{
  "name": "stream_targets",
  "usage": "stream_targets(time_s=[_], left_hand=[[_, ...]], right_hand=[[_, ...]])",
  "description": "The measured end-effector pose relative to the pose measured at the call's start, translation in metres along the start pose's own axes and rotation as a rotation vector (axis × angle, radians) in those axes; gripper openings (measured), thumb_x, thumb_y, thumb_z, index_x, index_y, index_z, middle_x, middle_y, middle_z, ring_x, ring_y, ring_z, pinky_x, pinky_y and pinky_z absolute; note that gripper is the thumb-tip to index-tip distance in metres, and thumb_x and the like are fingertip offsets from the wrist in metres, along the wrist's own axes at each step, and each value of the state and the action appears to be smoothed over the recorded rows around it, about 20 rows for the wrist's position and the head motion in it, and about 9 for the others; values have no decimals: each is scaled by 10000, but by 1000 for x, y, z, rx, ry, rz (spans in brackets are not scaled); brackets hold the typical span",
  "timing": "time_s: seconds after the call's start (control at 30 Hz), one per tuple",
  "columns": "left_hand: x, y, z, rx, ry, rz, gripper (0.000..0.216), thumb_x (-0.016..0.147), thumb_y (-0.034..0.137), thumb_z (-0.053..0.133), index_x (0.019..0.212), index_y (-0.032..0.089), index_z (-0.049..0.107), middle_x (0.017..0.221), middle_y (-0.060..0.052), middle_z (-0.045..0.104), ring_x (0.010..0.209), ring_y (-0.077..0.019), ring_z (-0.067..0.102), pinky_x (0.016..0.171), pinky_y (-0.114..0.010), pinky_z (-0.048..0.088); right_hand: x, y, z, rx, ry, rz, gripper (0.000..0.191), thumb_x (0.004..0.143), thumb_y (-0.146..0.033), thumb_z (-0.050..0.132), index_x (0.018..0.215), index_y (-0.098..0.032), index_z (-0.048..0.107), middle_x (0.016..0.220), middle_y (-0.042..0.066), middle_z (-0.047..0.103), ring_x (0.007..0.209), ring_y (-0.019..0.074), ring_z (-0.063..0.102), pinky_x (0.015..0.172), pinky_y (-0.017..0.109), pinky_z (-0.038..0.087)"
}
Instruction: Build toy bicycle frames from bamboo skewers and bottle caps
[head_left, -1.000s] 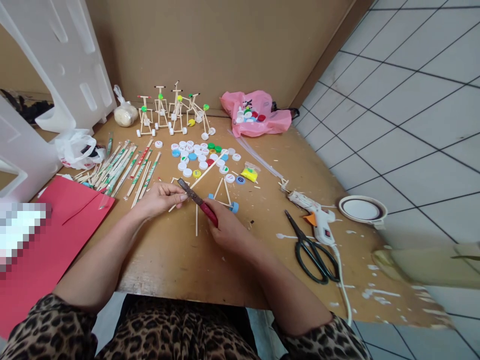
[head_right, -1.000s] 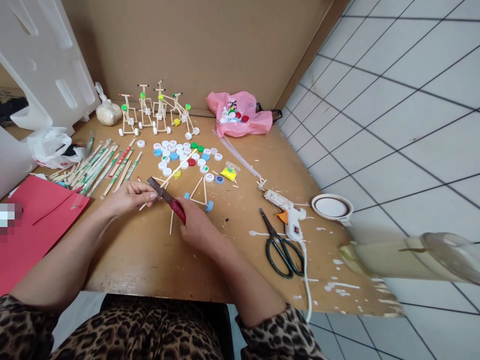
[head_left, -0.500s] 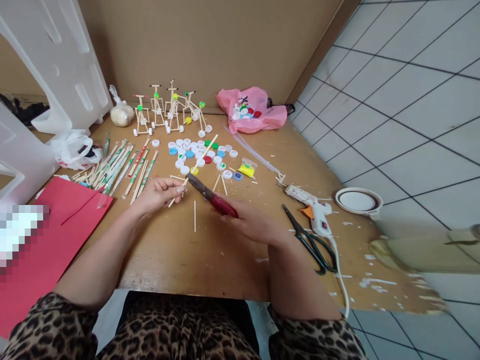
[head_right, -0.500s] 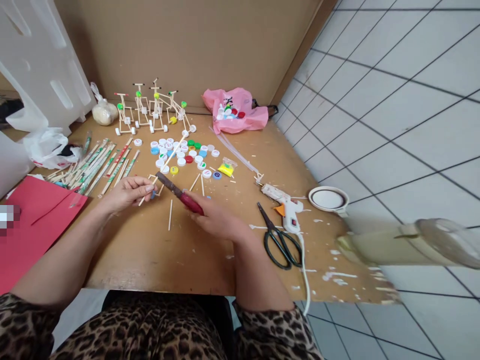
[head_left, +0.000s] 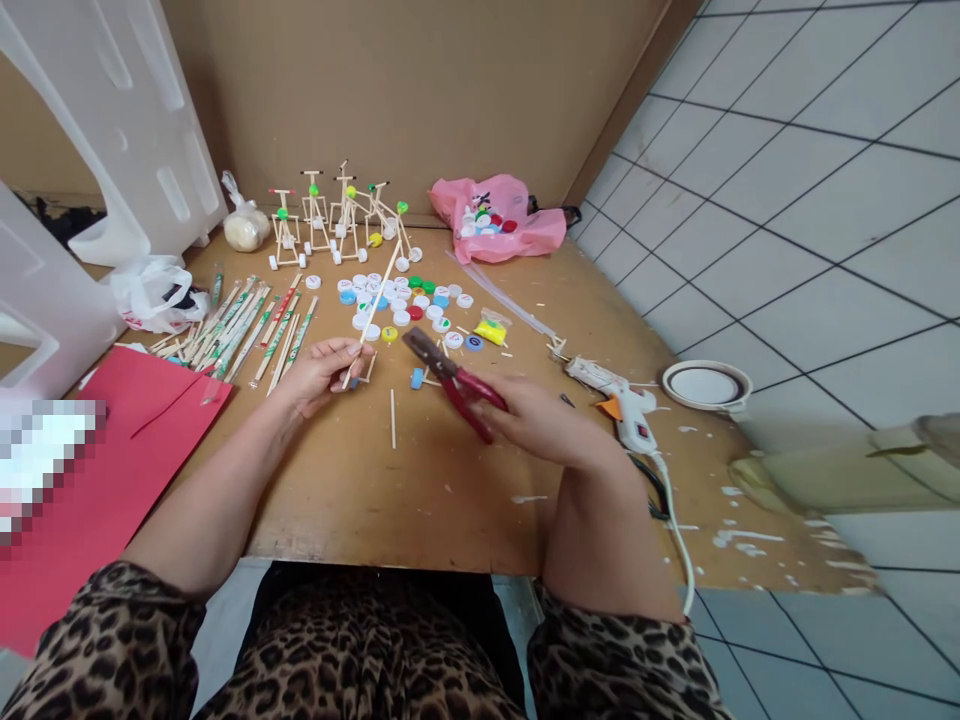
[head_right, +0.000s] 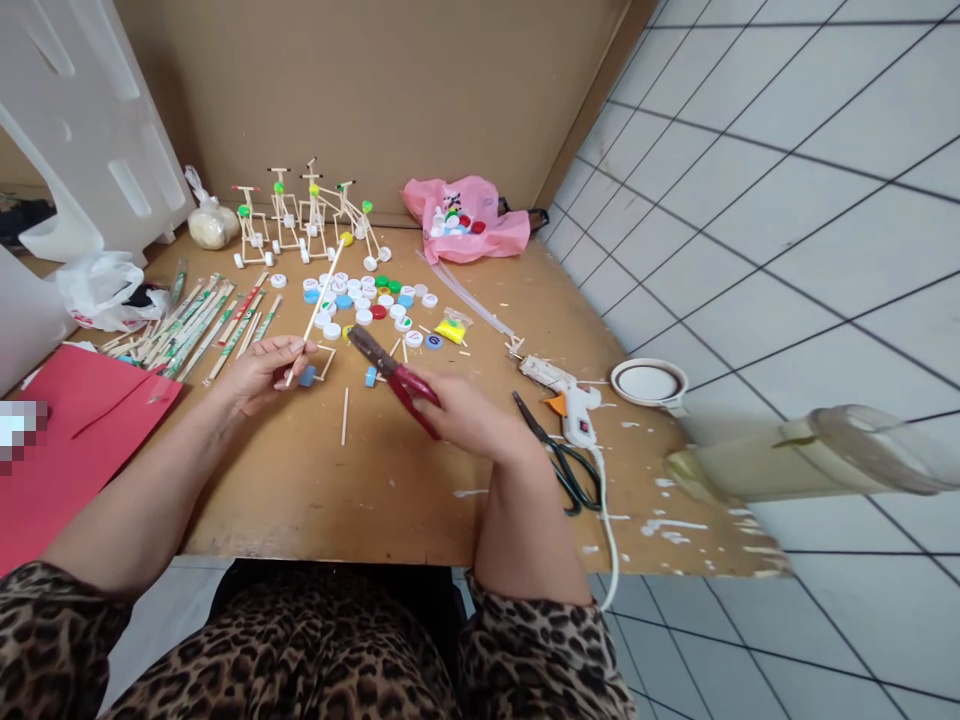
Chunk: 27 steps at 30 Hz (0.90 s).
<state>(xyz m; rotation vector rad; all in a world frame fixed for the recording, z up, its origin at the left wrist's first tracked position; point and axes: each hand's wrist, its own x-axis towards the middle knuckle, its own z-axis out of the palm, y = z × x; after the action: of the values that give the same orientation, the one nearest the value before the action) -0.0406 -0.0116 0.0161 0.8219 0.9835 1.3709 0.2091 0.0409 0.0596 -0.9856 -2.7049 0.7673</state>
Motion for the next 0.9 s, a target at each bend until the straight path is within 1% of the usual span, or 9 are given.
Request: stream_targets(time_s=[0.07, 0.13, 0.2, 0.33, 0.5, 0.63, 0.7, 0.77, 0.9], left_hand=[[0, 0, 0, -10, -28, -11, 307, 564, 348, 799, 679, 104, 652, 445, 39, 489, 367, -32, 320, 360, -173, 144], [0, -1, -1, -5, -52, -29, 282, 591, 338, 783, 676, 104, 651, 441, 36, 484, 374, -38, 338, 358, -173, 147], [0, -3, -2, 4, -67, -45, 271, 602, 336, 776, 674, 105, 654, 439, 34, 480, 377, -42, 347, 355, -173, 143], [2, -7, -4, 19, -85, -64, 278, 574, 344, 787, 664, 113, 662, 436, 33, 483, 371, -39, 331, 354, -175, 142], [1, -11, -4, 53, -95, -91, 255, 590, 343, 768, 668, 120, 673, 431, 38, 471, 364, -37, 319, 361, -179, 146], [0, -12, -2, 77, -108, -98, 282, 569, 373, 779, 654, 125, 674, 426, 41, 471, 358, -33, 318, 367, -179, 148], [-1, -12, -1, 87, -122, -97, 289, 565, 382, 782, 650, 127, 674, 427, 41, 475, 360, -33, 313, 370, -181, 147], [-1, -12, 0, 100, -133, -98, 293, 564, 390, 780, 649, 131, 674, 429, 41, 477, 363, -33, 304, 374, -184, 146], [-1, -12, 1, 162, -146, -100, 283, 586, 402, 756, 657, 139, 680, 431, 39, 479, 373, -40, 294, 387, -195, 144]], right_hand=[[-5, 11, -5, 70, 104, 62, 396, 806, -212, 472, 1181, -242, 597, 1001, 24, 717, 865, 202, 658, 784, 337, 524], [-11, 26, -8, 203, 225, 117, 396, 778, -221, 517, 1165, -240, 601, 1105, 37, 692, 994, 228, 643, 874, 385, 506], [-16, 39, -11, 362, 300, 165, 420, 754, -248, 565, 1172, -225, 593, 1148, 60, 675, 1053, 239, 628, 927, 413, 486], [-19, 55, -11, 593, 344, 205, 462, 723, -275, 617, 1180, -212, 587, 1144, 85, 674, 1006, 246, 648, 924, 454, 489], [-9, 59, -4, 699, 420, 267, 488, 679, -216, 628, 1166, -223, 596, 1093, 76, 684, 1022, 236, 630, 928, 453, 488], [2, 55, 5, 795, 447, 314, 564, 670, -169, 590, 1225, -254, 531, 1070, 46, 680, 1013, 205, 629, 921, 412, 494], [5, 52, 8, 766, 419, 361, 512, 712, -190, 553, 1221, -233, 520, 992, 47, 688, 914, 196, 648, 854, 393, 519], [6, 49, 9, 617, 358, 418, 432, 754, -206, 511, 1185, -197, 540, 921, 55, 690, 835, 196, 645, 793, 372, 526], [0, 42, 3, 42, 235, 493, 390, 769, -187, 499, 1148, -180, 587, 1010, 90, 684, 891, 226, 620, 794, 339, 482]])
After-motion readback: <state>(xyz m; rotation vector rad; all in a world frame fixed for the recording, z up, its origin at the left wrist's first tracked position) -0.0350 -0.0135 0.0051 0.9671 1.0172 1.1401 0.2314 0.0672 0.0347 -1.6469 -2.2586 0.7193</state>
